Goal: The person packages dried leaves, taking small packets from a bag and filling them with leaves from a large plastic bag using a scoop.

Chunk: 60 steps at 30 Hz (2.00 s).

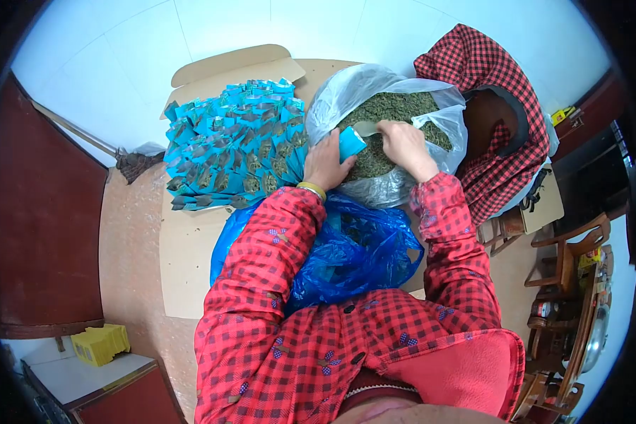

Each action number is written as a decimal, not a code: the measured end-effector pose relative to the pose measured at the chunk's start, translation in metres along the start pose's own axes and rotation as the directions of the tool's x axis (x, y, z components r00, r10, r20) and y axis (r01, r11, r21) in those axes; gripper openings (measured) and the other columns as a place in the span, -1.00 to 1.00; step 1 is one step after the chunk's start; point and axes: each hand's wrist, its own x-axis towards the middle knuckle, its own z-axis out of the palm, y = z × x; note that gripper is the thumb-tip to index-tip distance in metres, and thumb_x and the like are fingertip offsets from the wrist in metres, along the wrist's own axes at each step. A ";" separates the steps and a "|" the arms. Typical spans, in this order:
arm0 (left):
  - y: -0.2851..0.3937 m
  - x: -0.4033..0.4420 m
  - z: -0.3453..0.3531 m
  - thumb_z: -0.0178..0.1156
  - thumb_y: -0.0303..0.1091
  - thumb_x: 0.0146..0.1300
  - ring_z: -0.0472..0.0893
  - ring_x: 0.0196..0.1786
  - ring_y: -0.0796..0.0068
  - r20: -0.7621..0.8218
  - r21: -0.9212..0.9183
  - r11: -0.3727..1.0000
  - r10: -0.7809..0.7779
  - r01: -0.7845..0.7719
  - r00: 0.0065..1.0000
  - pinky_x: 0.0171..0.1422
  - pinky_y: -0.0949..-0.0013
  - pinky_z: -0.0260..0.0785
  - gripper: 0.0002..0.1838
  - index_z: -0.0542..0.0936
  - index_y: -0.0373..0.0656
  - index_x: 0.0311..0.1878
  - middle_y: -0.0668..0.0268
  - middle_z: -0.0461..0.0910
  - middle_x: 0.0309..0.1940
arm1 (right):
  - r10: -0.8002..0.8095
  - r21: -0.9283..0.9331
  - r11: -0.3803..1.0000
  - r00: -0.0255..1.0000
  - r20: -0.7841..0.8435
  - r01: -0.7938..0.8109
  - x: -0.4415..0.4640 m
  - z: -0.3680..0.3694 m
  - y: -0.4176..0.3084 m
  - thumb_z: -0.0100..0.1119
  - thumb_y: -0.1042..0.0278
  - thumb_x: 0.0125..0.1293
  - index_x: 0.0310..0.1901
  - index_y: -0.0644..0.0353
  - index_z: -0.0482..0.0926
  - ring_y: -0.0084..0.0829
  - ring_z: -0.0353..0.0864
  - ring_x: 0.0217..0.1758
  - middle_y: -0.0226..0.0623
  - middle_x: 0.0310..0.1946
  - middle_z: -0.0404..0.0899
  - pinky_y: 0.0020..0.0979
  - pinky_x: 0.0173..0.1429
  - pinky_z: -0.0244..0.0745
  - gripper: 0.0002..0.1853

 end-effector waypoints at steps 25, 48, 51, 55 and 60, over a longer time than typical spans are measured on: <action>-0.005 0.002 0.009 0.24 -0.09 0.17 0.54 0.07 -0.11 -0.081 -0.040 0.999 0.016 -0.019 0.997 0.15 0.01 0.36 -0.24 0.22 -0.35 0.31 -0.13 0.53 0.03 | 0.134 0.502 0.819 0.943 0.303 -0.278 0.011 0.015 0.028 -0.01 0.42 0.25 -0.11 0.22 0.67 -0.22 0.71 -0.21 -0.14 -0.33 0.71 -0.27 -0.03 0.55 -0.72; -0.001 0.001 0.001 0.34 0.10 0.12 0.54 0.11 -0.06 -0.019 -0.031 0.999 -0.014 0.014 1.000 0.14 0.05 0.40 -0.18 0.32 -0.24 0.31 -0.03 0.53 0.10 | 0.196 0.296 0.908 0.924 0.328 -0.297 0.050 0.131 0.023 0.08 0.25 0.19 -0.19 0.19 0.69 0.01 0.68 -0.10 0.05 -0.24 0.67 -0.10 0.00 0.54 -0.72; -0.003 0.001 0.003 0.36 0.10 0.10 0.55 0.10 -0.07 -0.037 -0.029 0.999 -0.015 0.014 0.999 0.13 0.04 0.40 -0.16 0.31 -0.23 0.32 -0.06 0.54 0.07 | 0.375 0.507 0.566 0.751 0.544 -0.650 0.051 0.105 0.032 -0.02 0.37 0.27 -0.08 0.20 0.65 -0.39 0.63 -0.45 -0.26 -0.47 0.67 -0.33 -0.39 0.50 -0.71; 0.003 0.001 -0.002 0.38 0.09 0.08 0.55 0.10 -0.08 -0.021 -0.076 0.995 -0.064 0.062 0.998 0.13 0.03 0.41 -0.14 0.29 -0.23 0.32 -0.09 0.55 0.06 | 0.389 0.566 0.543 0.784 0.485 -0.620 0.040 0.053 0.042 -0.08 0.49 0.22 -0.13 0.21 0.70 -0.54 0.57 -0.55 -0.35 -0.54 0.66 -0.45 -0.42 0.48 -0.67; 0.005 0.000 -0.005 0.42 0.03 0.04 0.55 0.08 -0.10 -0.035 -0.076 0.996 -0.056 0.054 0.998 0.14 0.02 0.39 -0.09 0.22 -0.24 0.34 -0.11 0.55 0.04 | 0.275 0.569 0.669 0.871 0.408 -0.478 0.019 0.007 0.029 -0.06 0.47 0.22 -0.15 0.20 0.70 -0.46 0.61 -0.46 -0.28 -0.47 0.68 -0.40 -0.28 0.52 -0.70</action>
